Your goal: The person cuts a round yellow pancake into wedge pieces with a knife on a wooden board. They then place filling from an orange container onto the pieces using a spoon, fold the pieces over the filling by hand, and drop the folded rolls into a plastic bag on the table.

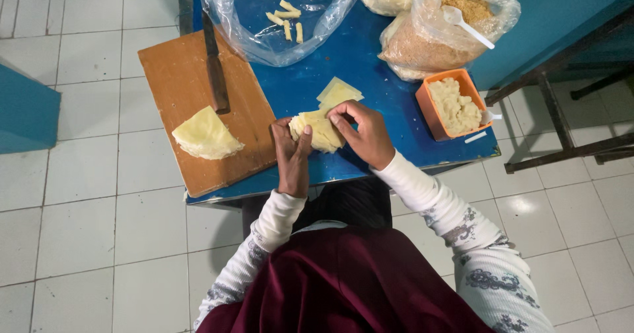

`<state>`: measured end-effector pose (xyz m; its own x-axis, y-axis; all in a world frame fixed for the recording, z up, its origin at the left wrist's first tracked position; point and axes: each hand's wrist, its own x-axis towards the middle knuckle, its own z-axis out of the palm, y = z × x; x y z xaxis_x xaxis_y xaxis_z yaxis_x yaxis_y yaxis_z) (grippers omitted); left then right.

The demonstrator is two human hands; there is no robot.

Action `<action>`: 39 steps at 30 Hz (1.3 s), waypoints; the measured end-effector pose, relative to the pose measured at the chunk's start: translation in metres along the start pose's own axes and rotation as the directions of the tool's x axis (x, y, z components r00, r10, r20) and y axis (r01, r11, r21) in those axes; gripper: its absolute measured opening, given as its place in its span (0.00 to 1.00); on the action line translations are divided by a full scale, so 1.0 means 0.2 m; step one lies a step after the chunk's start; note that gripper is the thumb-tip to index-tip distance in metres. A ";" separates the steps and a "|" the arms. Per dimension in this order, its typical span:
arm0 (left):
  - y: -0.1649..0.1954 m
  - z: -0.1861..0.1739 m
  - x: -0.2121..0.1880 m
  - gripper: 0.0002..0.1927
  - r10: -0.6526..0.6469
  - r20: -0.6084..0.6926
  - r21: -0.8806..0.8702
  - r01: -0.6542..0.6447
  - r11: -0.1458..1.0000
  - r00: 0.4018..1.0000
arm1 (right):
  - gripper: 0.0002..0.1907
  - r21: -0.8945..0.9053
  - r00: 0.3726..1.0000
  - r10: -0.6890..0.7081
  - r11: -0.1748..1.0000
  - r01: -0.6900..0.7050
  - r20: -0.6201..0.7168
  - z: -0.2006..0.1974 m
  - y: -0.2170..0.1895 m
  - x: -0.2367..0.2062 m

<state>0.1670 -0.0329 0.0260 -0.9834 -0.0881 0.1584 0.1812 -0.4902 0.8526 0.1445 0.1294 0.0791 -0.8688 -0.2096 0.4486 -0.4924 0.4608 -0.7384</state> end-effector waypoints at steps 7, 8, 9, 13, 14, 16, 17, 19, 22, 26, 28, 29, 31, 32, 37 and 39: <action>-0.03 0.00 0.03 0.17 0.039 0.002 0.059 -0.039 0.997 0.999 | 0.11 -0.390 0.957 -0.289 0.882 0.263 -0.008 0.03 -0.09 -0.05; -0.04 0.00 0.03 0.17 0.036 -0.001 0.066 -0.036 0.997 0.999 | 0.10 -0.362 0.969 -0.248 0.904 0.227 -0.011 0.03 -0.08 -0.05; -0.04 0.00 0.03 0.18 0.043 0.003 0.070 -0.043 0.997 0.999 | 0.09 -0.335 0.978 -0.209 0.922 0.193 -0.012 0.03 -0.07 -0.04; -0.05 -0.01 0.03 0.17 0.077 0.036 0.114 -0.081 0.990 0.996 | 0.06 0.077 0.996 0.016 0.997 -0.023 0.091 -0.01 0.01 -0.02; -0.05 -0.01 0.03 0.17 0.086 0.049 0.132 -0.092 0.987 0.995 | 0.06 0.071 0.995 0.030 0.997 -0.037 0.092 -0.01 0.03 -0.02; -0.05 -0.01 0.03 0.17 0.077 0.046 0.155 -0.083 0.984 0.996 | 0.05 0.061 0.994 0.059 0.996 -0.066 0.096 -0.01 0.08 -0.03; -0.05 -0.01 0.03 0.17 0.074 0.045 0.165 -0.080 0.983 0.996 | 0.04 0.050 0.995 0.040 0.998 -0.045 0.087 -0.01 0.10 -0.05; -0.05 -0.01 0.03 0.24 0.130 0.065 0.348 -0.145 0.926 0.989 | 0.04 0.029 0.998 0.001 1.000 -0.003 0.069 0.00 0.17 -0.07; -0.04 -0.02 0.03 0.26 0.131 0.030 0.446 -0.130 0.885 0.991 | 0.06 0.289 0.952 0.257 0.910 -0.296 0.166 -0.01 0.27 -0.10; -0.01 -0.02 0.01 0.23 0.096 -0.009 0.376 -0.086 0.923 0.995 | 0.06 0.761 0.847 0.422 0.416 -0.497 0.323 -0.04 0.41 -0.11; 0.01 -0.03 0.00 0.21 0.089 -0.003 0.374 -0.081 0.924 0.996 | 0.07 0.808 0.764 0.500 0.190 -0.557 0.409 -0.05 0.47 -0.10; 0.02 -0.03 0.00 0.21 0.086 -0.001 0.374 -0.080 0.924 0.996 | 0.08 0.805 0.742 0.542 0.187 -0.564 0.394 -0.06 0.49 -0.10; 0.06 -0.04 -0.01 0.21 0.060 -0.021 0.367 -0.048 0.929 0.998 | 0.10 0.799 0.697 0.622 0.183 -0.573 0.357 -0.08 0.55 -0.08; 0.08 -0.04 -0.01 0.21 0.046 -0.031 0.364 -0.032 0.931 0.998 | 0.09 0.813 0.722 0.605 0.201 -0.546 0.335 -0.10 0.57 -0.07; 0.15 -0.08 -0.03 0.20 0.009 -0.009 0.190 -0.007 0.982 1.000 | 0.02 0.706 0.892 0.442 0.604 -0.370 0.089 -0.21 0.65 0.03; 0.17 -0.09 -0.03 0.20 0.042 -0.008 0.185 -0.039 0.982 0.999 | 0.04 0.213 0.950 0.289 0.942 -0.259 -0.120 -0.24 0.65 0.09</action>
<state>0.1787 -0.0646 0.0451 -0.9750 -0.1156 0.1897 0.2172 -0.3175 0.9230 0.0677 0.2267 0.0157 -0.9613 0.0369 0.2732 -0.2495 0.3046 -0.9192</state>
